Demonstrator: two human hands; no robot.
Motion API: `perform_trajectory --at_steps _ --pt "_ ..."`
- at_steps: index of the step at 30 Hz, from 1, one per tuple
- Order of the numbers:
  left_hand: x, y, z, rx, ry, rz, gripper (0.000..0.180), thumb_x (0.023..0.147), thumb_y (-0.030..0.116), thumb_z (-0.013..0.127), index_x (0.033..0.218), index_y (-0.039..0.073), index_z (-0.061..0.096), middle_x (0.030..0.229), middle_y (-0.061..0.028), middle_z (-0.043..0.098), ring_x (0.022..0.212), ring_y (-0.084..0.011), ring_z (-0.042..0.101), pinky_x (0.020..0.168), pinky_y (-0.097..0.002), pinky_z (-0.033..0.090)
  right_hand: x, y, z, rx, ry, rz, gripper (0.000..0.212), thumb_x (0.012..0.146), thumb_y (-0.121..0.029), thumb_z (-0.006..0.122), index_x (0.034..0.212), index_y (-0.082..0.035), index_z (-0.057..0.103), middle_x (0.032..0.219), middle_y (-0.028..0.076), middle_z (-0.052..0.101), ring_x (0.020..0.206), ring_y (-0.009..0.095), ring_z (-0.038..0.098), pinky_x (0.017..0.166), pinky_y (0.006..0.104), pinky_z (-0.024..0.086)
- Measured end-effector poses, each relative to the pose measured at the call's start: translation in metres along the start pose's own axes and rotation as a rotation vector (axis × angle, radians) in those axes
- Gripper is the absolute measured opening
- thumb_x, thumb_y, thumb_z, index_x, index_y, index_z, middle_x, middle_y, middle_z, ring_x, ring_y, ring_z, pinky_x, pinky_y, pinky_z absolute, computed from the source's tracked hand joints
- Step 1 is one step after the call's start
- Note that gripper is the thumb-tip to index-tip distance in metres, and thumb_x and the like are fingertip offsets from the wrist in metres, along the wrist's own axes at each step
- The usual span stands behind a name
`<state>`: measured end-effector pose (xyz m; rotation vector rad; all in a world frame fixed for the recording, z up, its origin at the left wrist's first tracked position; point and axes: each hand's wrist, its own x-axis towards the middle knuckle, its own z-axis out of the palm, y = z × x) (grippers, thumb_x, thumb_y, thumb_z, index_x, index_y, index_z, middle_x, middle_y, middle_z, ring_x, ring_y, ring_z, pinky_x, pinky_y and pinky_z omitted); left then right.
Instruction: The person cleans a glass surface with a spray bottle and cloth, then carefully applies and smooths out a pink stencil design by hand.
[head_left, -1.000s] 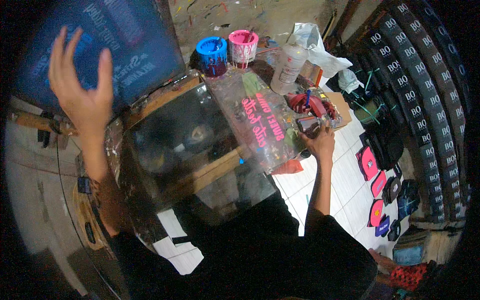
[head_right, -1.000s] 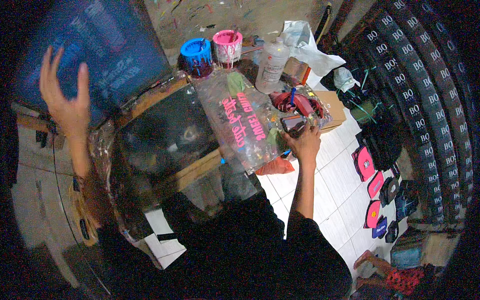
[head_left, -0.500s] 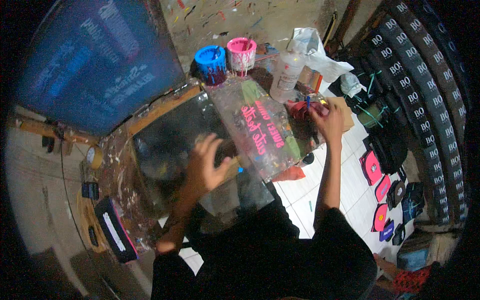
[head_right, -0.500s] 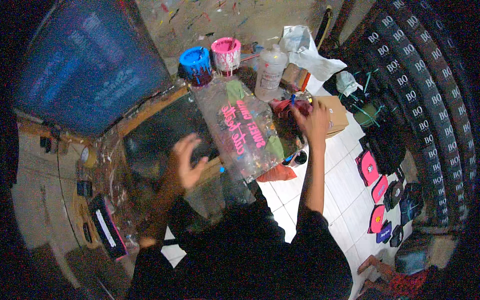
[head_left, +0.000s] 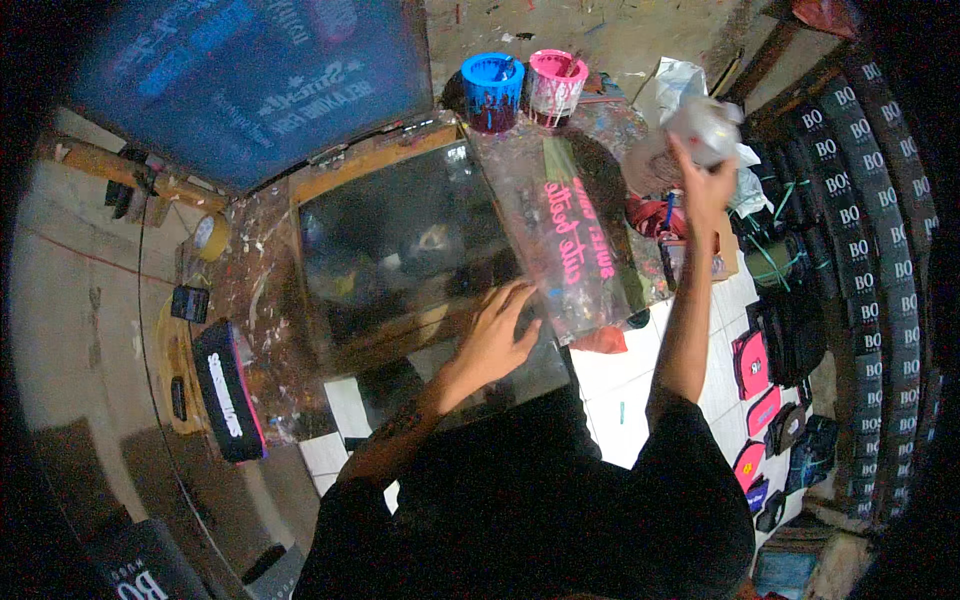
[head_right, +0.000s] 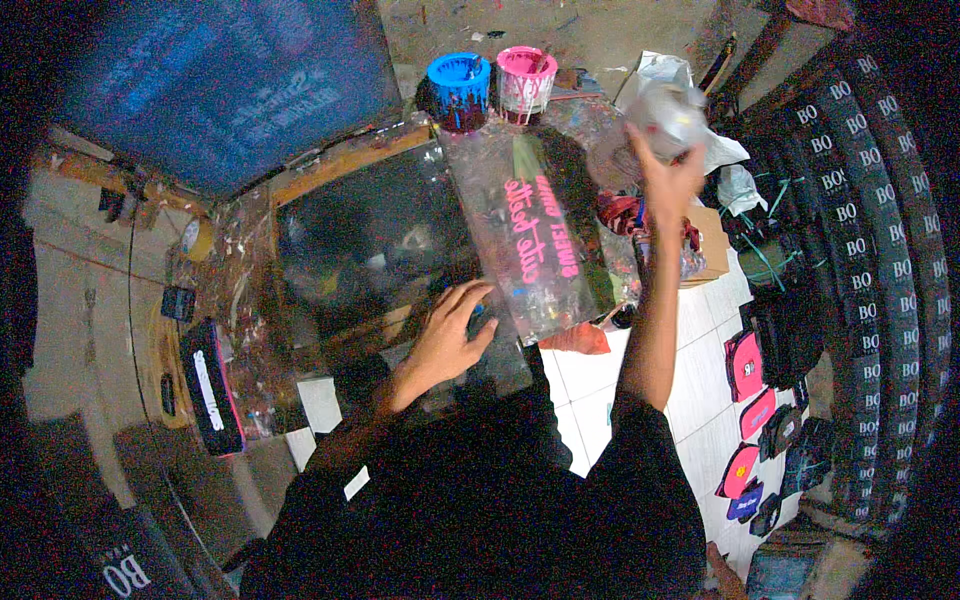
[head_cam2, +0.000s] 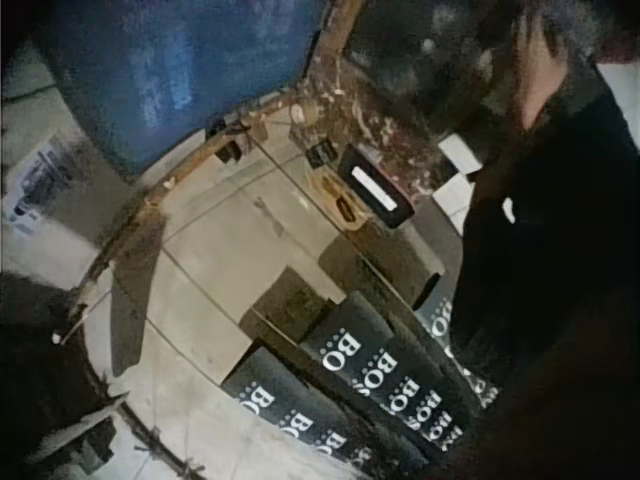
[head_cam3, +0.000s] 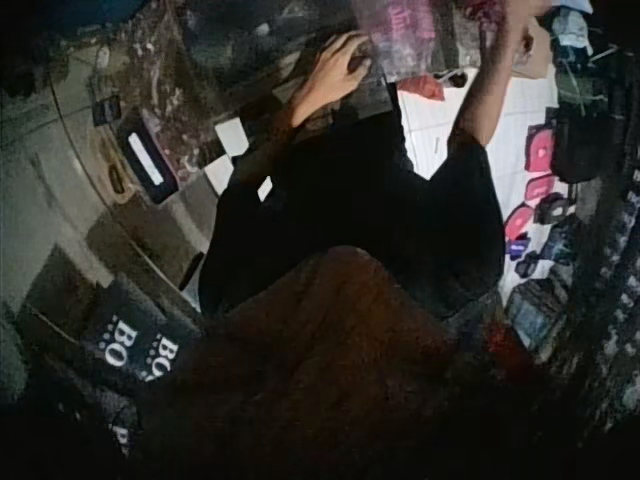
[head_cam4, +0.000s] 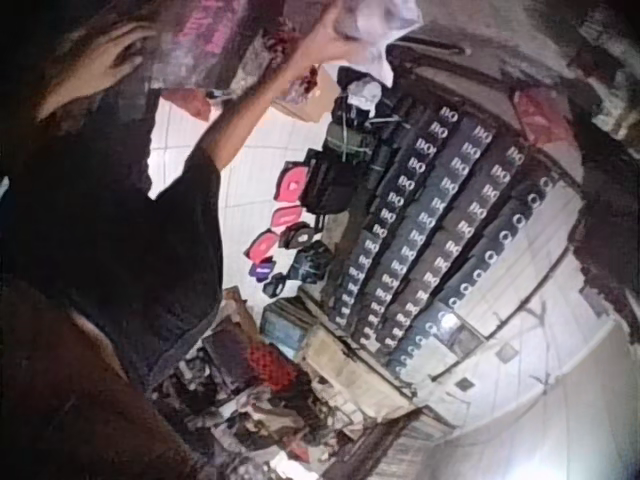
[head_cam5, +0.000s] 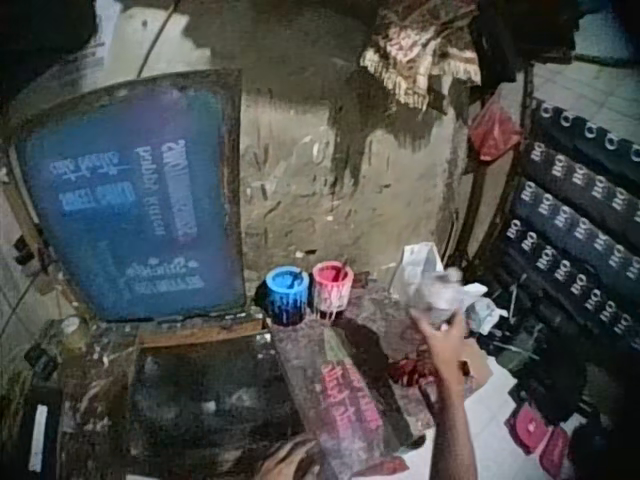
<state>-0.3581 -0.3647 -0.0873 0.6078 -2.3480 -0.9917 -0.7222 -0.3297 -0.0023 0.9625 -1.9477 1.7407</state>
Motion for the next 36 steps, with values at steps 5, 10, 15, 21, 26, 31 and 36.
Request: perform_trajectory --at_steps 5,10,15,21,26,31,36 --pt "0.033 -0.009 0.001 -0.077 -0.082 0.199 0.045 0.089 0.01 0.067 0.133 0.003 0.058 0.133 -0.0207 0.06 0.121 -0.0417 0.056 0.105 -0.0464 0.046 -0.04 -0.068 -0.115 0.262 0.058 0.277 0.068 0.08 -0.024 0.084 0.132 0.002 0.049 0.12 0.015 0.062 0.102 0.023 0.062 0.089 0.039 0.052" --pt "0.074 -0.023 -0.006 -0.014 -0.167 0.347 0.037 0.09 0.004 0.061 0.127 0.002 0.063 0.132 -0.0178 0.062 0.122 -0.038 0.058 0.108 -0.0445 0.046 -0.135 -0.119 -0.172 -0.189 -0.966 0.145 0.106 0.049 -0.041 0.099 0.136 0.0 0.054 0.131 0.02 0.059 0.118 0.031 0.061 0.101 0.0438 0.048" --pt "0.091 -0.035 -0.007 -0.03 -0.202 0.351 0.031 0.091 0.002 0.058 0.121 0.0 0.067 0.133 -0.0175 0.064 0.123 -0.0383 0.06 0.109 -0.0445 0.046 -0.212 -0.131 -0.11 0.172 -1.222 0.429 0.088 0.069 -0.043 0.091 0.135 0.002 0.054 0.119 0.021 0.068 0.11 0.033 0.067 0.101 0.0431 0.05" --pt "0.103 -0.038 -0.007 -0.011 -0.193 0.387 0.033 0.092 0.003 0.056 0.124 0.001 0.066 0.137 -0.0189 0.062 0.125 -0.0384 0.059 0.11 -0.0446 0.046 -0.237 -0.118 -0.087 -0.105 -1.236 0.419 0.083 0.074 -0.049 0.085 0.131 0.003 0.056 0.113 0.03 0.069 0.107 0.042 0.069 0.094 0.0443 0.053" --pt "0.101 -0.031 -0.006 0.011 -0.224 0.339 0.037 0.093 0.006 0.056 0.129 0.002 0.064 0.143 -0.019 0.057 0.131 -0.0382 0.055 0.114 -0.0459 0.042 -0.223 -0.126 -0.074 -0.036 -1.309 0.582 0.07 0.078 -0.046 0.083 0.124 0.003 0.064 0.112 0.025 0.072 0.109 0.038 0.069 0.096 0.0439 0.052" --pt "0.099 -0.026 -0.008 -0.014 -0.24 0.32 0.038 0.093 0.006 0.057 0.13 0.002 0.064 0.145 -0.0194 0.056 0.132 -0.0383 0.054 0.115 -0.0458 0.04 -0.216 -0.134 -0.07 -0.122 -1.306 0.633 0.068 0.082 -0.041 0.08 0.13 0.003 0.063 0.123 0.024 0.068 0.12 0.036 0.062 0.11 0.0428 0.042" --pt "0.096 -0.028 -0.007 -0.023 -0.263 0.315 0.038 0.094 0.008 0.058 0.131 0.002 0.063 0.145 -0.0201 0.056 0.134 -0.0382 0.053 0.115 -0.0463 0.04 -0.219 -0.128 -0.07 -0.14 -1.302 0.507 0.066 0.083 -0.045 0.078 0.127 0.002 0.064 0.12 0.024 0.07 0.116 0.037 0.066 0.103 0.0428 0.048"
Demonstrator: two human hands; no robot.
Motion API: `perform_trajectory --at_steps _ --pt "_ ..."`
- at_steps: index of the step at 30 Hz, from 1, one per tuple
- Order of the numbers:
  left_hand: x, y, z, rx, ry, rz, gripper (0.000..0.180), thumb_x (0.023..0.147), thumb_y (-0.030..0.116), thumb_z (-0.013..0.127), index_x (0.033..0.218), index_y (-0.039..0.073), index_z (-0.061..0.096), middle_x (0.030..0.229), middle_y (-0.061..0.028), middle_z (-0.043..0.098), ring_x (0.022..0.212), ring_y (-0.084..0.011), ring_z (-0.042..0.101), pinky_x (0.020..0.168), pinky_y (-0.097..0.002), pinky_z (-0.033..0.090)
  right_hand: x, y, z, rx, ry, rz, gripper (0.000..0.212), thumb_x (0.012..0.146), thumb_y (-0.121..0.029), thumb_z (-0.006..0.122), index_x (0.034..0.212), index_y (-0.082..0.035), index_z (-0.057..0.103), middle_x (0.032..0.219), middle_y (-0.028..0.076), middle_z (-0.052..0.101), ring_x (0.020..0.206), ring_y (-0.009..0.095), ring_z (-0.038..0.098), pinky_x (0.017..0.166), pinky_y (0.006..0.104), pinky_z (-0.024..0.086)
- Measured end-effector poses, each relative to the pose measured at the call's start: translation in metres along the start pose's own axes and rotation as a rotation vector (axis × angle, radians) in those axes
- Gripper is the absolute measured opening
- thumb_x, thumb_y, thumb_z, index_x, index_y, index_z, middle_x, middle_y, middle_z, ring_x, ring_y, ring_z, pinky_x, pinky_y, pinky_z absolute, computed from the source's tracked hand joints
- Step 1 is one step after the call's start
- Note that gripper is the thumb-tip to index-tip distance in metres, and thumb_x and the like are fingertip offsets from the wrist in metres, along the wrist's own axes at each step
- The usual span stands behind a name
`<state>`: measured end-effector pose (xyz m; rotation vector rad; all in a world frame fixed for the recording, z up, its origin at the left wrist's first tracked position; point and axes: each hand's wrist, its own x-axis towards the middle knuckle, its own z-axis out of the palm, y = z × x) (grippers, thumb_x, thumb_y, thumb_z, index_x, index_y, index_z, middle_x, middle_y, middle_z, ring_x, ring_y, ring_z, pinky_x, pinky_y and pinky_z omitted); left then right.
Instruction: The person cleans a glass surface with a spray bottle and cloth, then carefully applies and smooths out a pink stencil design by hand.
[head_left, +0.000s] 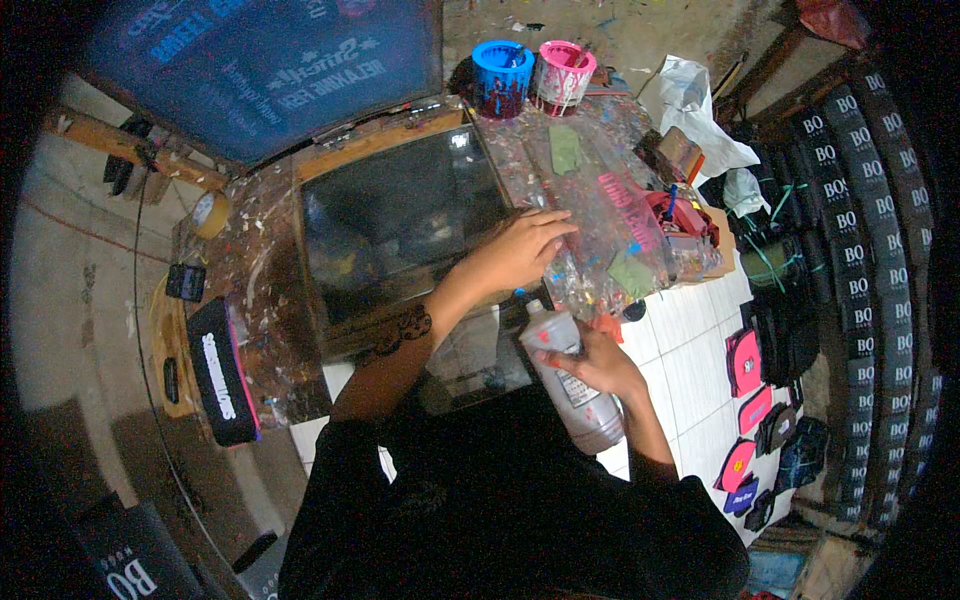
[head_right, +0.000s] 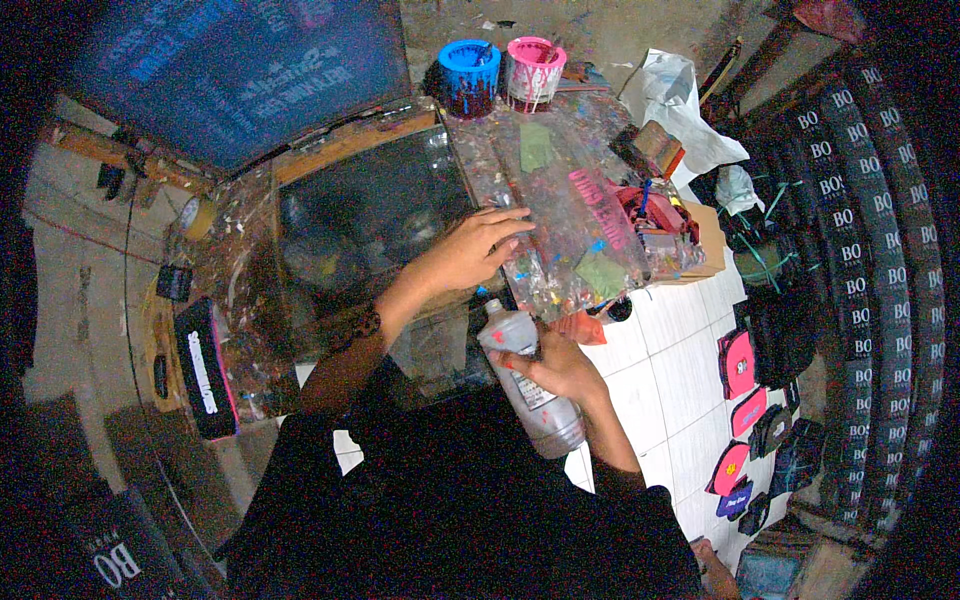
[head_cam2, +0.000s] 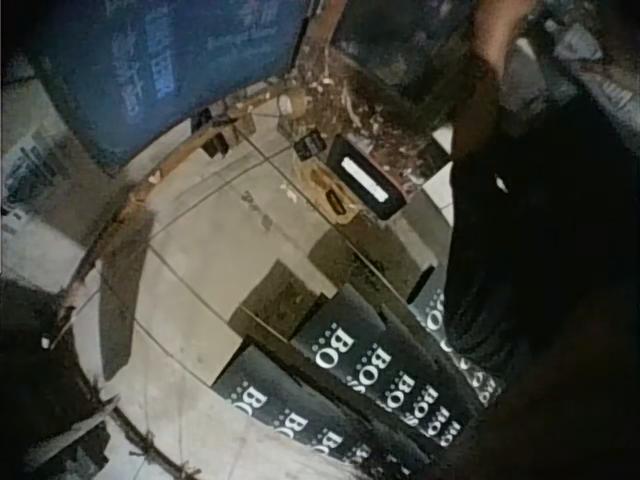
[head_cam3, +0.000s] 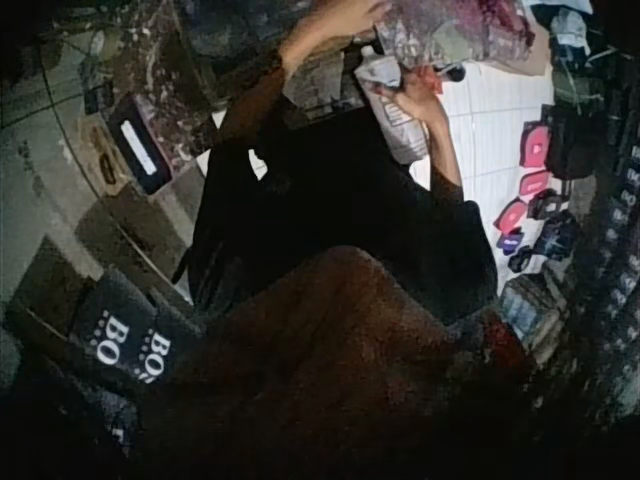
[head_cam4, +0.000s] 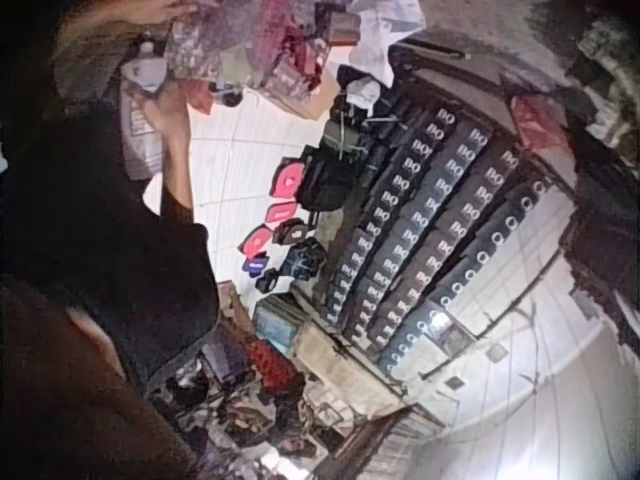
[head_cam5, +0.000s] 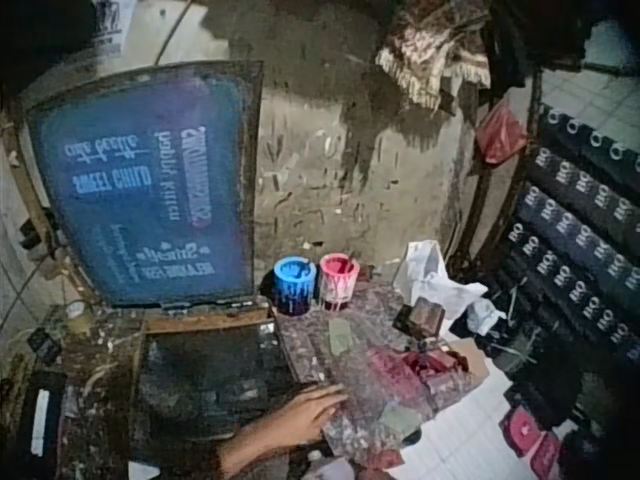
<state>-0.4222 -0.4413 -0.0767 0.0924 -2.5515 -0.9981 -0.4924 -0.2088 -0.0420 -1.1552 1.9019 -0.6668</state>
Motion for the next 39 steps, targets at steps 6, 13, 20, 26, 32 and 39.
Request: perform_trajectory --at_steps 6,13,20,26,32,39 --pt "0.001 0.002 -0.01 0.006 0.041 -0.001 0.038 0.094 0.008 0.058 0.132 0.004 0.063 0.145 -0.0188 0.056 0.134 -0.0381 0.053 0.115 -0.0459 0.041 -0.005 -0.002 -0.002 0.125 0.015 -0.022 0.069 0.081 -0.039 0.082 0.131 0.002 0.06 0.12 0.021 0.069 0.116 0.033 0.064 0.106 0.0409 0.046" --pt "-0.025 0.014 -0.042 -0.031 0.216 -0.167 0.037 0.097 0.013 0.061 0.133 0.006 0.063 0.143 -0.0186 0.058 0.131 -0.0381 0.056 0.113 -0.0431 0.042 -0.014 -0.018 -0.071 0.208 0.441 -0.311 0.07 0.076 -0.028 0.087 0.132 0.001 0.057 0.114 0.014 0.069 0.107 0.022 0.065 0.098 0.0394 0.05" --pt "-0.077 0.039 -0.035 -0.082 0.172 -0.28 0.039 0.096 0.016 0.065 0.134 0.005 0.062 0.144 -0.0193 0.057 0.134 -0.0378 0.054 0.114 -0.0429 0.041 0.092 -0.052 -0.227 0.209 0.905 -0.484 0.063 0.077 -0.039 0.089 0.119 0.002 0.064 0.108 0.013 0.072 0.098 0.021 0.069 0.09 0.0364 0.054" --pt "-0.131 0.052 -0.027 -0.022 0.216 -0.486 0.037 0.096 0.017 0.064 0.131 0.005 0.063 0.143 -0.0172 0.058 0.133 -0.0369 0.054 0.113 -0.046 0.041 0.247 0.009 -0.302 -0.135 1.03 -0.329 0.079 0.068 -0.048 0.092 0.12 0.004 0.064 0.115 0.018 0.072 0.101 0.026 0.071 0.09 0.0382 0.055" --pt "-0.178 0.07 -0.023 0.09 0.282 -0.587 0.037 0.095 0.017 0.066 0.129 0.005 0.064 0.139 -0.016 0.061 0.132 -0.0354 0.055 0.112 -0.0452 0.042 0.3 0.038 -0.285 -0.151 0.996 -0.248 0.099 0.059 -0.062 0.091 0.122 0.007 0.061 0.118 0.023 0.071 0.109 0.035 0.07 0.092 0.0421 0.056" --pt "-0.155 0.072 -0.023 0.106 0.31 -0.475 0.035 0.094 0.015 0.067 0.127 0.006 0.066 0.139 -0.0149 0.062 0.127 -0.0345 0.059 0.11 -0.0432 0.043 0.262 0.089 -0.326 -0.268 0.985 -0.149 0.088 0.068 -0.059 0.087 0.125 0.003 0.065 0.119 0.023 0.071 0.107 0.03 0.071 0.092 0.0418 0.055"
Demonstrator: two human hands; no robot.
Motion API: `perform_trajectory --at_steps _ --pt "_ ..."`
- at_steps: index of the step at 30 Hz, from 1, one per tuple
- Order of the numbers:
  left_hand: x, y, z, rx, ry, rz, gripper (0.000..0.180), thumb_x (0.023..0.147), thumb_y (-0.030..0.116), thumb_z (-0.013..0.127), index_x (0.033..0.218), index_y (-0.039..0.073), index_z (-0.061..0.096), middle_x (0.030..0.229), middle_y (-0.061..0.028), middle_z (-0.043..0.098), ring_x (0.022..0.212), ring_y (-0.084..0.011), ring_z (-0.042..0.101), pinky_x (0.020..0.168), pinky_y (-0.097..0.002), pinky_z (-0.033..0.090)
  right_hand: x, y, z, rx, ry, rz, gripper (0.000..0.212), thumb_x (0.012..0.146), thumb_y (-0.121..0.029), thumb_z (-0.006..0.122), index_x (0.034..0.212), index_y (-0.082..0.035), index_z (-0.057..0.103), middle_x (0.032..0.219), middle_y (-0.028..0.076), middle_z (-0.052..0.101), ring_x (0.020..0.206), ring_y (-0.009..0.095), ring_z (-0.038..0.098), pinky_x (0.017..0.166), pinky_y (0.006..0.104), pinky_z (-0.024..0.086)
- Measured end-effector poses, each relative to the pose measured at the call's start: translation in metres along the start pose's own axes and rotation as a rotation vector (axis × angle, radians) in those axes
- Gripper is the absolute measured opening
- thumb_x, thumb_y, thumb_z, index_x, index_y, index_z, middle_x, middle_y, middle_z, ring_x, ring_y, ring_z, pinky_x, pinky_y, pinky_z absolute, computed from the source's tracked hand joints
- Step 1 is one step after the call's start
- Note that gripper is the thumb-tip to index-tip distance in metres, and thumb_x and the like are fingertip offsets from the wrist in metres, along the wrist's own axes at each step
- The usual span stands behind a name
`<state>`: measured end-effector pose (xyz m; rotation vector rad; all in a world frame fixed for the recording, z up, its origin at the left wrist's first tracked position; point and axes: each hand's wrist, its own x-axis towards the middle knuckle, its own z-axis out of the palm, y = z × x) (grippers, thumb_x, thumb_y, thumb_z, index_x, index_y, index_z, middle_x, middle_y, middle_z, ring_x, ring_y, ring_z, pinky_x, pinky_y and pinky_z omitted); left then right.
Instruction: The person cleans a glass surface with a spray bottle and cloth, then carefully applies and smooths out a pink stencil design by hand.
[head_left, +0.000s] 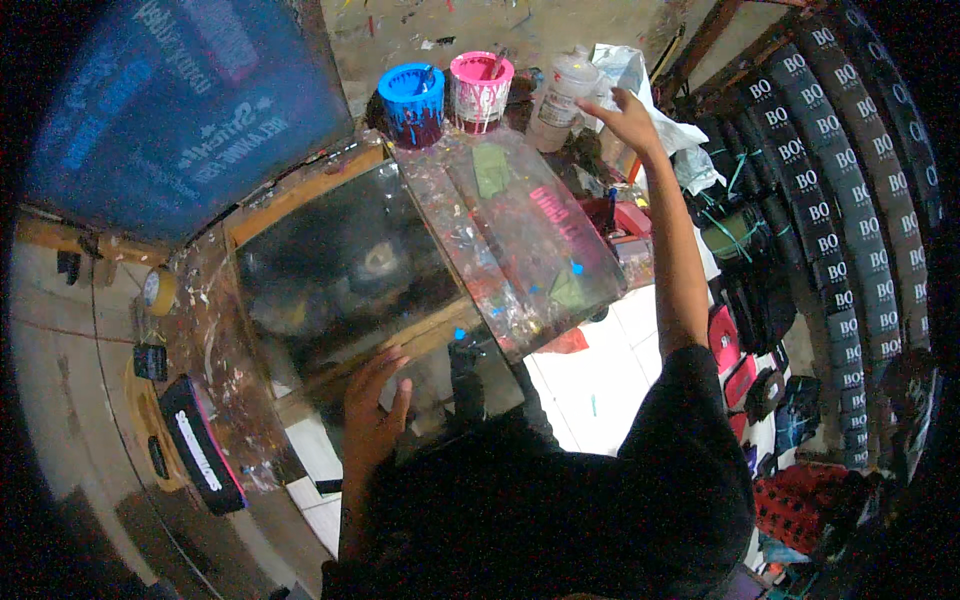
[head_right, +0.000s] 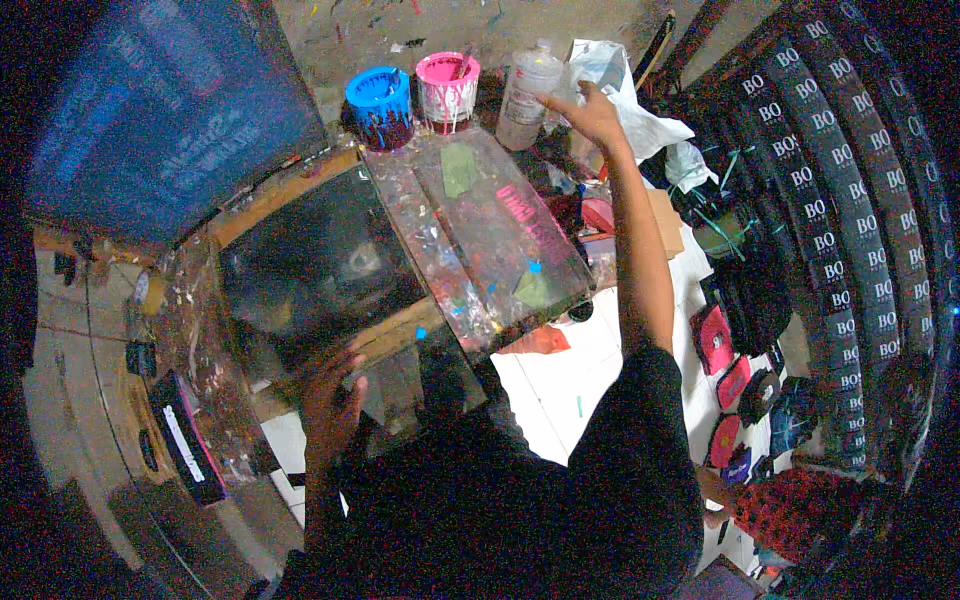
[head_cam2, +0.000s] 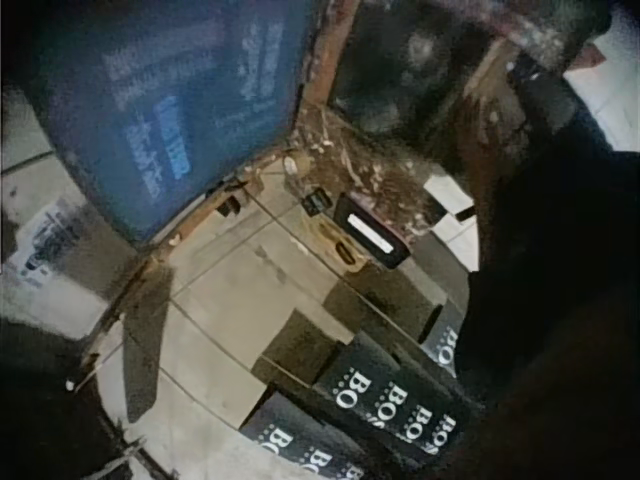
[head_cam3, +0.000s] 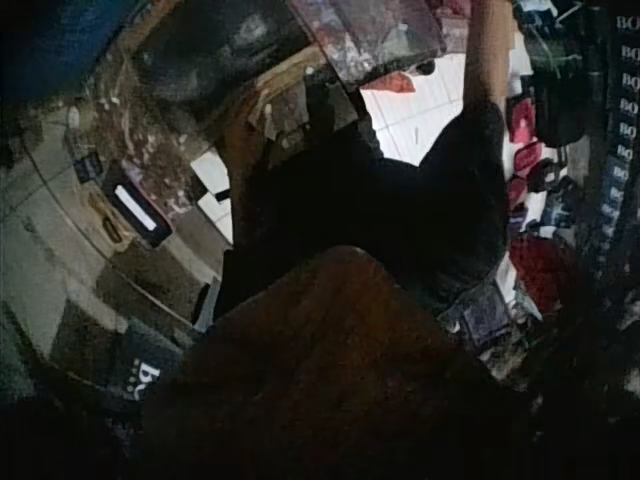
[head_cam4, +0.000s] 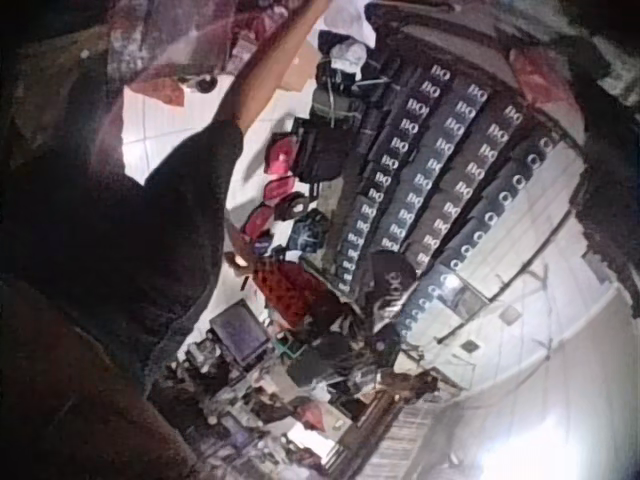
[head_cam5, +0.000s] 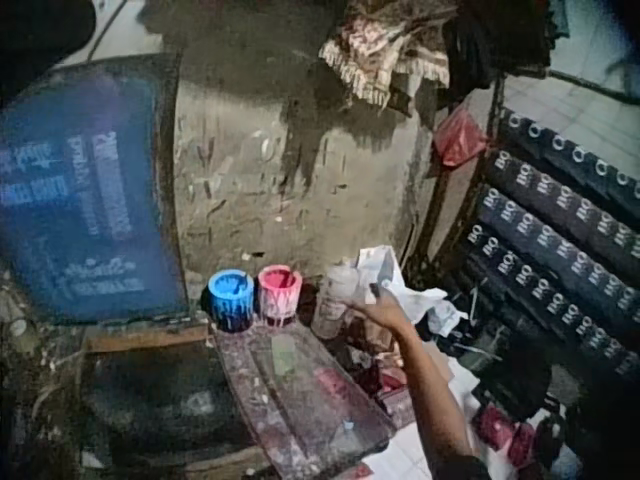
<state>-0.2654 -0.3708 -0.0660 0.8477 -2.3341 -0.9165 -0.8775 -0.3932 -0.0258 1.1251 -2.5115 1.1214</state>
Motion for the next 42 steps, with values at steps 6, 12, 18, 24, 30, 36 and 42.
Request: perform_trajectory --at_steps 6,12,18,24,30,36,42 --pt "0.045 0.025 0.002 -0.123 -0.044 0.065 0.027 0.093 0.011 0.066 0.12 0.006 0.068 0.137 -0.0125 0.063 0.126 -0.0344 0.06 0.11 -0.0433 0.044 -0.082 -0.018 -0.057 -0.417 -0.563 0.068 0.053 0.08 -0.031 0.077 0.125 -0.005 0.068 0.107 0.025 0.073 0.093 0.033 0.074 0.083 0.0449 0.057" --pt "0.101 0.087 0.019 -0.262 -0.192 0.337 0.026 0.093 0.01 0.067 0.117 0.001 0.067 0.131 -0.0167 0.064 0.119 -0.0351 0.062 0.103 -0.0437 0.048 -0.124 0.036 -0.054 -0.254 -0.59 -0.178 0.048 0.073 -0.014 0.073 0.121 -0.01 0.07 0.096 0.025 0.073 0.089 0.042 0.072 0.082 0.0502 0.057" --pt "0.208 0.143 0.129 -0.309 -0.276 0.666 0.031 0.09 0.011 0.068 0.12 0.001 0.066 0.124 -0.0191 0.066 0.118 -0.0366 0.063 0.105 -0.0429 0.048 -0.127 0.07 -0.068 -0.339 -0.592 -0.191 0.03 0.076 -0.011 0.073 0.105 -0.005 0.076 0.093 0.022 0.073 0.085 0.04 0.071 0.08 0.0462 0.056" --pt "0.292 0.158 0.233 0.076 -0.177 0.637 0.037 0.086 0.02 0.073 0.116 0.002 0.064 0.111 -0.0208 0.07 0.107 -0.0399 0.066 0.096 -0.0484 0.052 -0.129 0.006 -0.104 -0.28 -0.353 -0.254 0.022 0.08 -0.014 0.073 0.1 -0.006 0.077 0.101 0.019 0.074 0.09 0.037 0.071 0.082 0.0437 0.056" --pt "0.321 0.161 0.256 0.161 -0.312 0.411 0.031 0.087 0.019 0.074 0.116 0.011 0.068 0.099 -0.0214 0.073 0.098 -0.0427 0.069 0.084 -0.0535 0.055 -0.116 0.015 -0.159 -0.062 -0.267 -0.204 0.026 0.078 -0.002 0.065 0.103 0.001 0.072 0.101 0.024 0.072 0.094 0.041 0.07 0.086 0.0443 0.054" --pt "0.337 0.146 0.263 0.179 -0.334 0.353 0.022 0.087 0.019 0.073 0.107 0.01 0.072 0.099 -0.0205 0.073 0.097 -0.0407 0.07 0.083 -0.0526 0.055 -0.119 -0.006 -0.2 0.001 0.022 -0.106 0.024 0.099 -0.02 0.064 0.103 0.003 0.069 0.094 0.022 0.072 0.084 0.032 0.072 0.079 0.0394 0.054" --pt "0.344 0.143 0.253 0.155 -0.329 0.337 0.026 0.081 0.019 0.075 0.103 0.006 0.071 0.097 -0.0209 0.073 0.099 -0.0405 0.069 0.087 -0.052 0.054 -0.112 -0.029 -0.223 0.111 0.308 -0.069 0.029 0.099 -0.027 0.066 0.095 0.001 0.071 0.081 0.012 0.072 0.069 0.018 0.064 0.07 0.0331 0.051"
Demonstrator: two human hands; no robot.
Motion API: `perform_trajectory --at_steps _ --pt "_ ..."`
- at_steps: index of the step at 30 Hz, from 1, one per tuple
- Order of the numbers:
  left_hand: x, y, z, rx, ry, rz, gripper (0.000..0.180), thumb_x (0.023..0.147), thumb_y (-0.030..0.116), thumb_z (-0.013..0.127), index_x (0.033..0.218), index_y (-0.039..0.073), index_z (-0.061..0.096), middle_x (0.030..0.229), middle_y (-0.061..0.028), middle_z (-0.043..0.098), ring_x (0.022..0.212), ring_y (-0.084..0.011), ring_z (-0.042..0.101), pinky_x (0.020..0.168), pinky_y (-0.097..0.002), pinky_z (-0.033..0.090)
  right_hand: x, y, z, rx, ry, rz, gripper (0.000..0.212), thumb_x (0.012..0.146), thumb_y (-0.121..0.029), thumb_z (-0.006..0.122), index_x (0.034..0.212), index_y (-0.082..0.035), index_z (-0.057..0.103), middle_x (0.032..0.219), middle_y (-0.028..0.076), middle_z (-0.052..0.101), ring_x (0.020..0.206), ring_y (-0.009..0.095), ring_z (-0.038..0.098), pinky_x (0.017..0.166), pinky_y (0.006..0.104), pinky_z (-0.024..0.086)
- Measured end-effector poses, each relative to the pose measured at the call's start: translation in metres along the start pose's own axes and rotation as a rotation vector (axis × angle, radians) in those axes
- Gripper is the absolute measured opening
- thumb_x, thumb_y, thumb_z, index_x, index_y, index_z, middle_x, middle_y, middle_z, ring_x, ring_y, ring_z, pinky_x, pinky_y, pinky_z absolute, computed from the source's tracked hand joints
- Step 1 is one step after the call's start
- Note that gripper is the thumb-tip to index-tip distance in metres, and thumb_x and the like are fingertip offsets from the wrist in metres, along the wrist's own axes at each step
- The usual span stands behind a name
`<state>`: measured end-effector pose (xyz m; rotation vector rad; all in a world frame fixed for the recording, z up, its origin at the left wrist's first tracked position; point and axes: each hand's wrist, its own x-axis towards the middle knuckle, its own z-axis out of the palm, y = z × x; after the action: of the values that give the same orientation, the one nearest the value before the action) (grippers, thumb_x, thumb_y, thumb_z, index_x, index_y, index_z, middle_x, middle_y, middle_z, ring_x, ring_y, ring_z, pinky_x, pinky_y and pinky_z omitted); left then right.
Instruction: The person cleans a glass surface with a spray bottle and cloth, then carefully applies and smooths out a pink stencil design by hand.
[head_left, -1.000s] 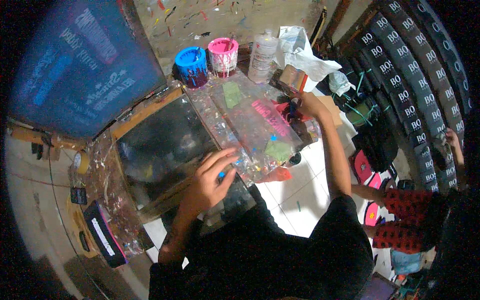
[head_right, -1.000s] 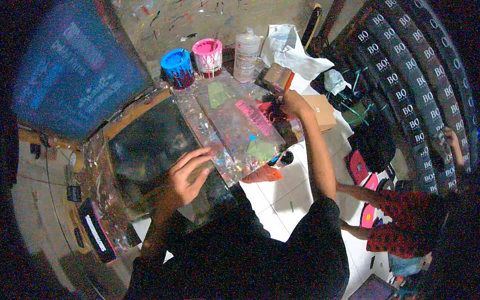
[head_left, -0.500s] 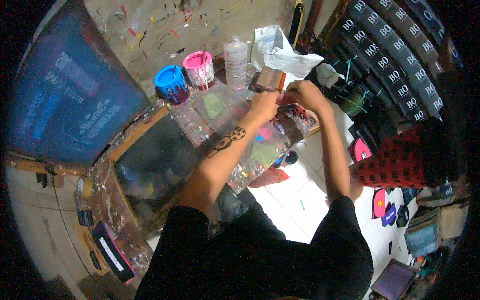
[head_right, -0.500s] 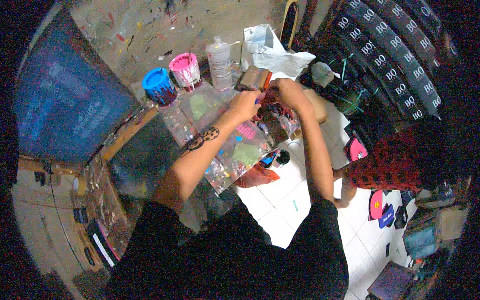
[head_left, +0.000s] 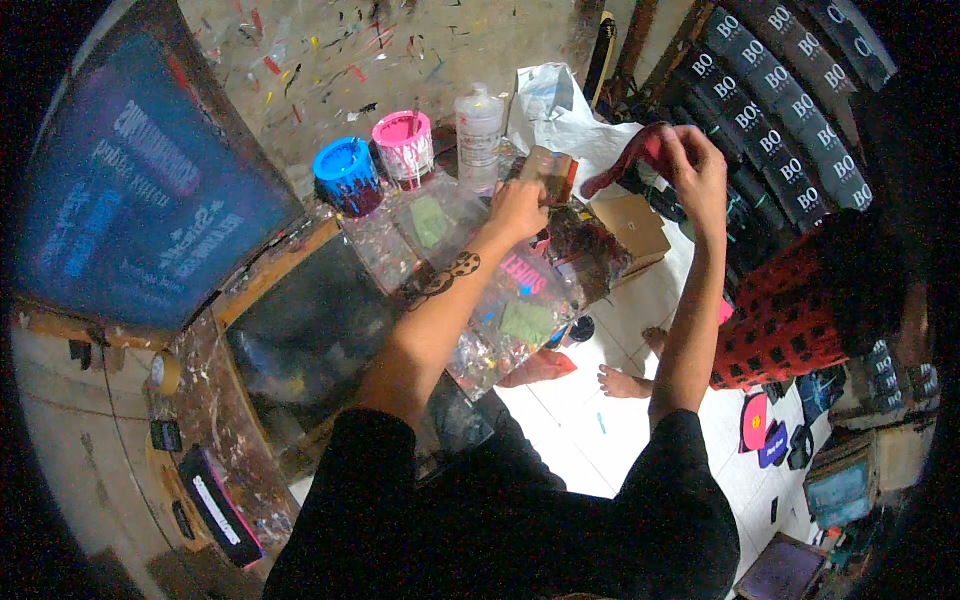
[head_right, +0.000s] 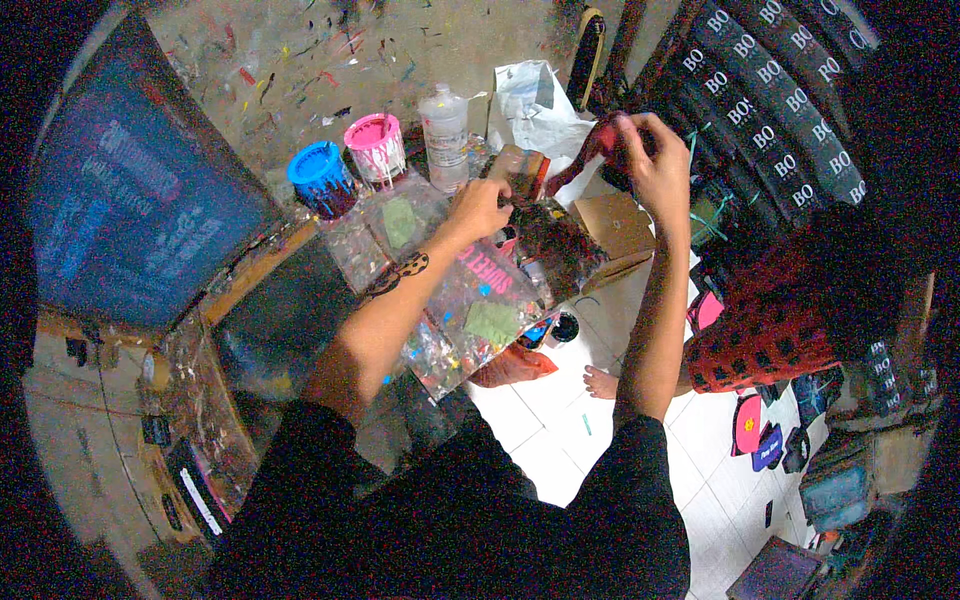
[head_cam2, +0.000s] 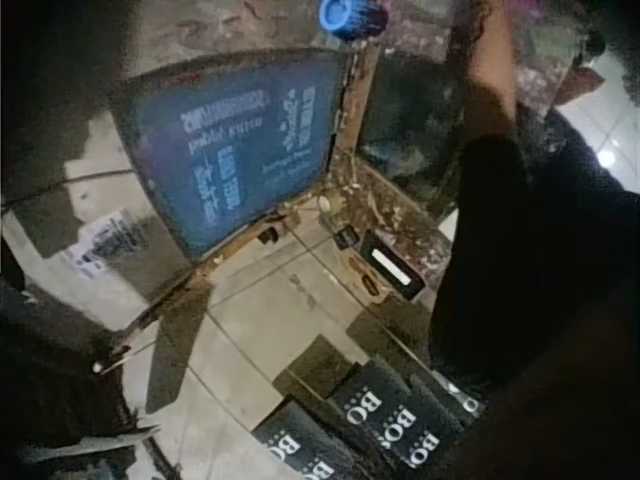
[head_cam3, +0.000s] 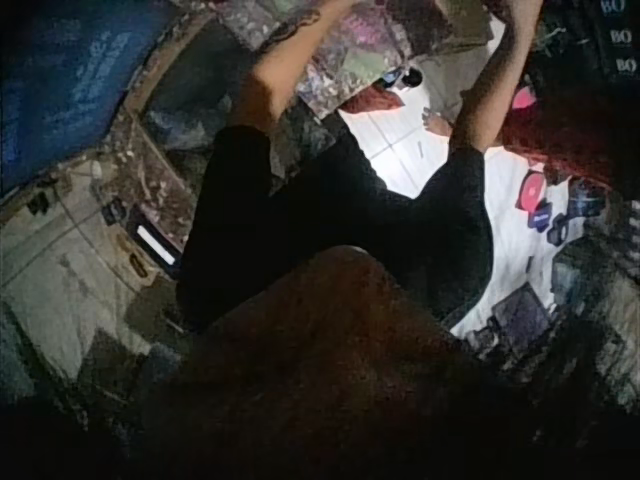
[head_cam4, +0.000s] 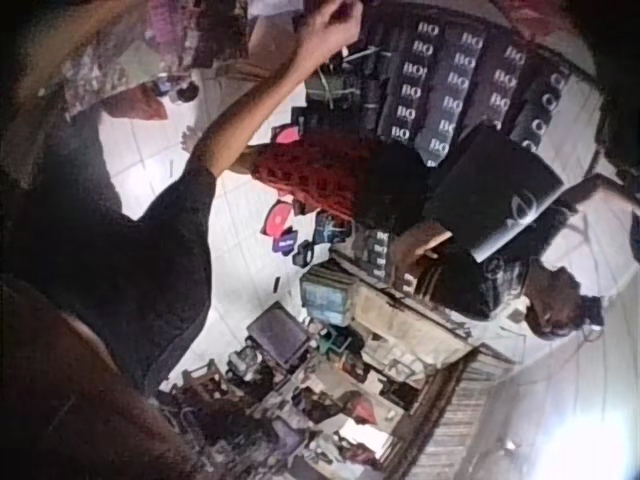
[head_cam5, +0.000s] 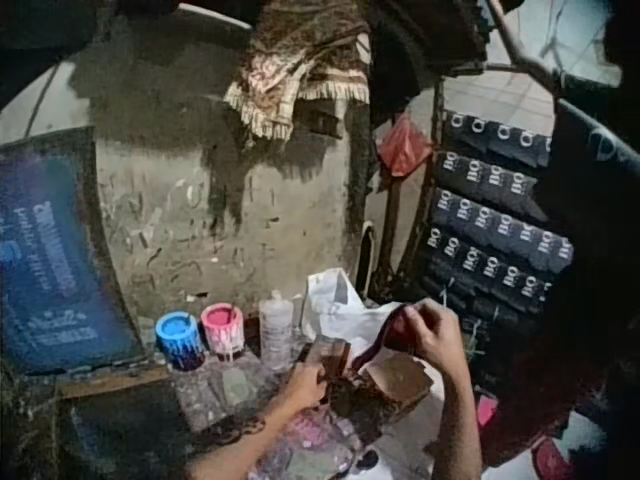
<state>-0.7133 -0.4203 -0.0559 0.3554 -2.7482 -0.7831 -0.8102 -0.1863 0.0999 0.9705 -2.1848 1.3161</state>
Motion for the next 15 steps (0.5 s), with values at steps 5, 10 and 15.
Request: perform_trajectory --at_steps 5,10,15 --pt "-0.004 0.064 -0.03 -0.567 0.435 0.441 0.04 0.072 0.024 0.079 0.099 -0.002 0.068 0.096 -0.019 0.073 0.096 -0.0359 0.071 0.086 -0.0482 0.054 0.002 -0.005 0.04 0.124 -0.201 0.033 0.035 0.094 -0.03 0.073 0.082 0.002 0.068 0.068 0.008 0.064 0.064 0.013 0.058 0.063 0.0324 0.048" --pt "0.013 0.074 -0.043 -0.496 0.291 0.299 0.022 0.084 0.017 0.072 0.1 0.001 0.071 0.086 -0.0188 0.073 0.078 -0.0281 0.072 0.075 -0.0386 0.055 0.009 0.023 0.066 0.178 -0.164 0.099 0.046 0.088 -0.043 0.079 0.069 -0.002 0.066 0.061 -0.003 0.054 0.061 0.006 0.047 0.054 0.027 0.039" --pt "0.011 0.041 -0.058 -0.455 0.163 0.309 0.021 0.088 0.02 0.072 0.105 0.009 0.078 0.085 -0.016 0.076 0.076 -0.0248 0.074 0.073 -0.037 0.057 -0.022 0.003 0.029 0.66 -0.139 0.431 0.029 0.097 -0.035 0.064 0.092 -0.007 0.07 0.075 -0.002 0.061 0.065 0.008 0.049 0.06 0.0262 0.039"
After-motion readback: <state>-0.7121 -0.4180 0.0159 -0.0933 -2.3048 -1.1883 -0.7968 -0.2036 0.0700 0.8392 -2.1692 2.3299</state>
